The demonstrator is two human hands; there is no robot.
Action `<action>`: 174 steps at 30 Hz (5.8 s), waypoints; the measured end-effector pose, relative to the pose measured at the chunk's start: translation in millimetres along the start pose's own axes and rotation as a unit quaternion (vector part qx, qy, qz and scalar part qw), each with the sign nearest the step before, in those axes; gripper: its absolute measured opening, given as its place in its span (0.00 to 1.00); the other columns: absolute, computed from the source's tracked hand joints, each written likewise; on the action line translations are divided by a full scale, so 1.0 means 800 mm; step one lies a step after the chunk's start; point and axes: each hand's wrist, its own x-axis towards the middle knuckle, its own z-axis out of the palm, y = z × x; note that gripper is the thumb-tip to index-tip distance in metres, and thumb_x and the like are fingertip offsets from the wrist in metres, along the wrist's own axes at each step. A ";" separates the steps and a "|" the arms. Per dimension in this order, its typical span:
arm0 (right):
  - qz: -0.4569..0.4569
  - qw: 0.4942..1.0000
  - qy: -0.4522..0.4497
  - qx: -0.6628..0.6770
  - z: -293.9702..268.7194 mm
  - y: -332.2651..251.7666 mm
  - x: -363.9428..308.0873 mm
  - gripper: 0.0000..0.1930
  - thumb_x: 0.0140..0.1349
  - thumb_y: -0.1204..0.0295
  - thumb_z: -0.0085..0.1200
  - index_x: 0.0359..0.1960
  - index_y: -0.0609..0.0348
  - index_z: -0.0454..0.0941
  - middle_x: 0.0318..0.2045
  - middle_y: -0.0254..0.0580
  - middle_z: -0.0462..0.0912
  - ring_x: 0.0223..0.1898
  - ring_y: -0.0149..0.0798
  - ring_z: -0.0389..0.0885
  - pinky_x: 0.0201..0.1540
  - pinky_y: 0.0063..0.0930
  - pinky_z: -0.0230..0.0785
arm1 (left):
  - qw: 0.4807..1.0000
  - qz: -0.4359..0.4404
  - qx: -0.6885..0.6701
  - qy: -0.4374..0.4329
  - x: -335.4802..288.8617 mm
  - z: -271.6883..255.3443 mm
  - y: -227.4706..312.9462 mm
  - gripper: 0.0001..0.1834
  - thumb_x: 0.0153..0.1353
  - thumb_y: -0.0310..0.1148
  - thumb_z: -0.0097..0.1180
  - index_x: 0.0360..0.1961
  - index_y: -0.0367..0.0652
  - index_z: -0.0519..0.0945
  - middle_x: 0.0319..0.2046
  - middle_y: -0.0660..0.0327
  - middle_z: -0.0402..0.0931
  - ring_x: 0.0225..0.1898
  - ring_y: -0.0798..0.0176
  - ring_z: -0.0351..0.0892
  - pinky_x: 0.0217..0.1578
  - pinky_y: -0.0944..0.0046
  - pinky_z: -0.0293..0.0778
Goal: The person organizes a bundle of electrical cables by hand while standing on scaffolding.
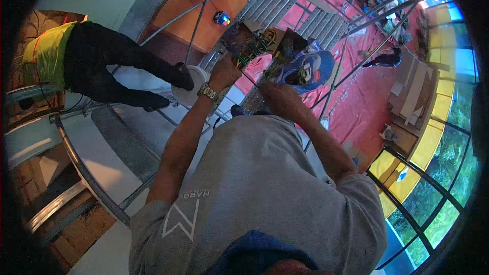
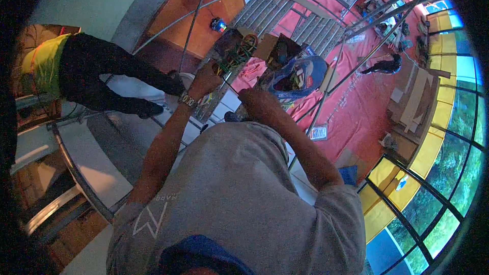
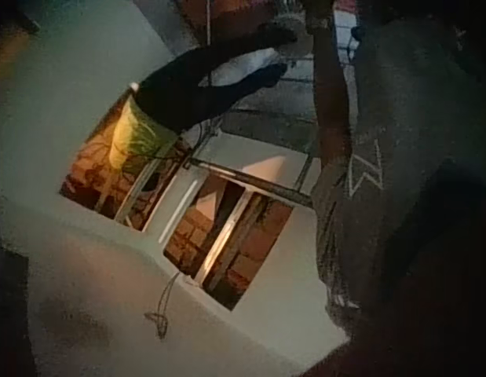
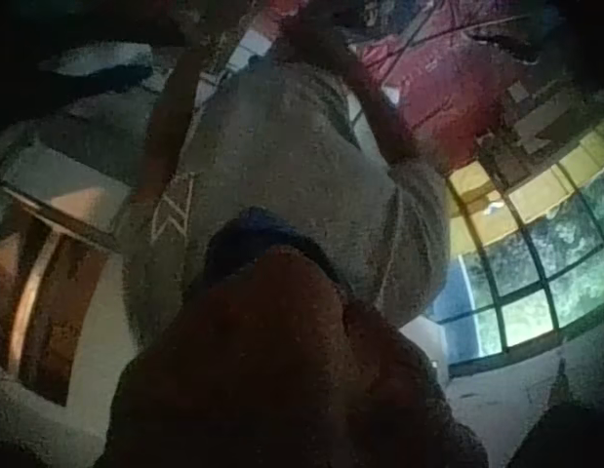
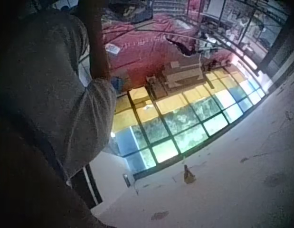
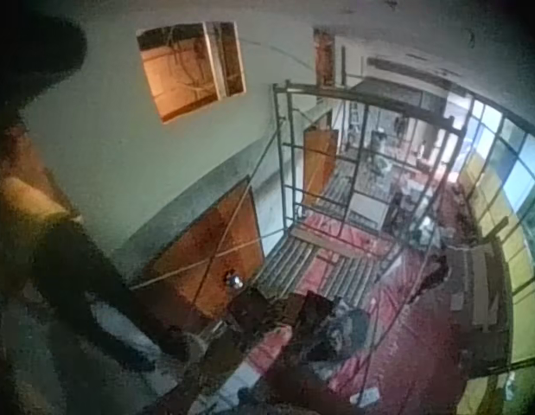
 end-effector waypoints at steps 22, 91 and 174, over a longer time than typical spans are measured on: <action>-0.012 0.985 0.021 -0.169 -0.114 0.015 0.024 0.10 0.59 0.59 0.65 0.37 0.49 0.86 0.36 0.46 0.87 0.39 0.52 0.87 0.42 0.50 0.77 | 0.968 0.166 0.158 -0.101 -0.033 -0.012 0.049 0.19 0.54 0.36 0.62 0.44 0.37 0.78 0.34 0.43 0.83 0.36 0.40 0.86 0.38 0.39 0.79; -0.062 0.795 0.089 0.596 -0.049 0.030 0.055 0.18 0.71 0.58 0.59 0.51 0.61 0.81 0.43 0.34 0.84 0.44 0.28 0.78 0.49 0.31 0.72 | 0.632 0.000 -0.737 -0.241 -0.061 -0.020 0.068 0.26 0.74 0.49 0.46 0.60 0.37 0.68 0.37 0.47 0.82 0.28 0.50 0.85 0.26 0.53 0.84; -0.081 0.805 0.127 0.574 0.001 -0.048 0.098 0.24 0.70 0.76 0.57 0.67 0.63 0.72 0.50 0.41 0.84 0.47 0.31 0.82 0.52 0.30 0.77 | 0.654 -0.107 -0.740 -0.115 -0.068 -0.035 0.010 0.32 0.70 0.67 0.45 0.48 0.47 0.78 0.28 0.63 0.80 0.23 0.65 0.81 0.20 0.62 0.80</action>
